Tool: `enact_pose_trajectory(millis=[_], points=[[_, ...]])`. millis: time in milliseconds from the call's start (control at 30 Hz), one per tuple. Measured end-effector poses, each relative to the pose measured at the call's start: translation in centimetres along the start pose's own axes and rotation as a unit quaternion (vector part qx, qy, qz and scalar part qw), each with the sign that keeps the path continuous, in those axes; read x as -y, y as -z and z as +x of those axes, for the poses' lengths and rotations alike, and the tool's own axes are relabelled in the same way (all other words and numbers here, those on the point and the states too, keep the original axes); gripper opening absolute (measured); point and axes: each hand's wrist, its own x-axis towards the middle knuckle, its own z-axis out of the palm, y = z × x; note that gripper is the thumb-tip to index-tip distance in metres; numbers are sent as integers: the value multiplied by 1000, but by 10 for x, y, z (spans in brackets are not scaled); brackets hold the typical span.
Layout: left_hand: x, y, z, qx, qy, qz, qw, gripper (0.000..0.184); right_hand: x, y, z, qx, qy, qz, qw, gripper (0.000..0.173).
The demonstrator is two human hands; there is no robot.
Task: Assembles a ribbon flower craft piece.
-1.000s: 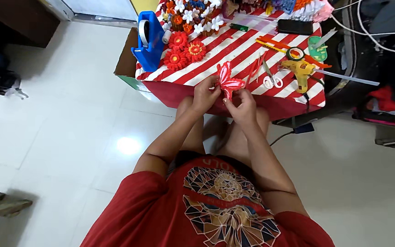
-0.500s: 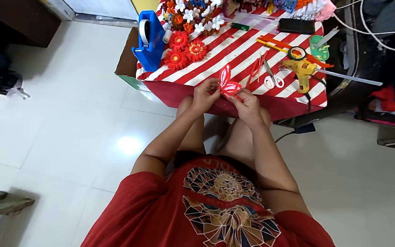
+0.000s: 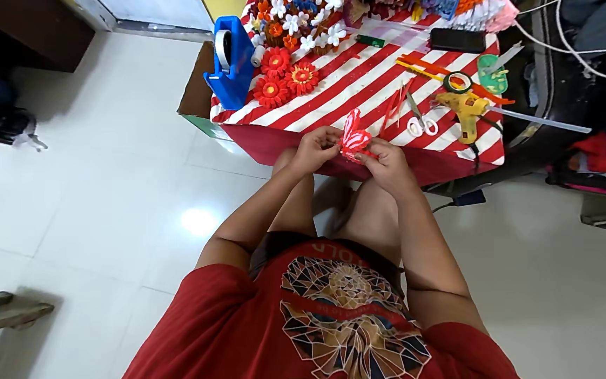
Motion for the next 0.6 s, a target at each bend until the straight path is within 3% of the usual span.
enact_pose_trajectory(millis=[200,367,600], points=[[-3,-2,4,-11,2,-8,1000,29,9,-6,0,-32,-15,17,999,14],[-12,2,7,17,40,-8,999,31,7,-2,2,-34,64,-59,996,18],[-22,4,4,53,56,-42,996,29,10,6,-1,-46,100,-102,989,17]])
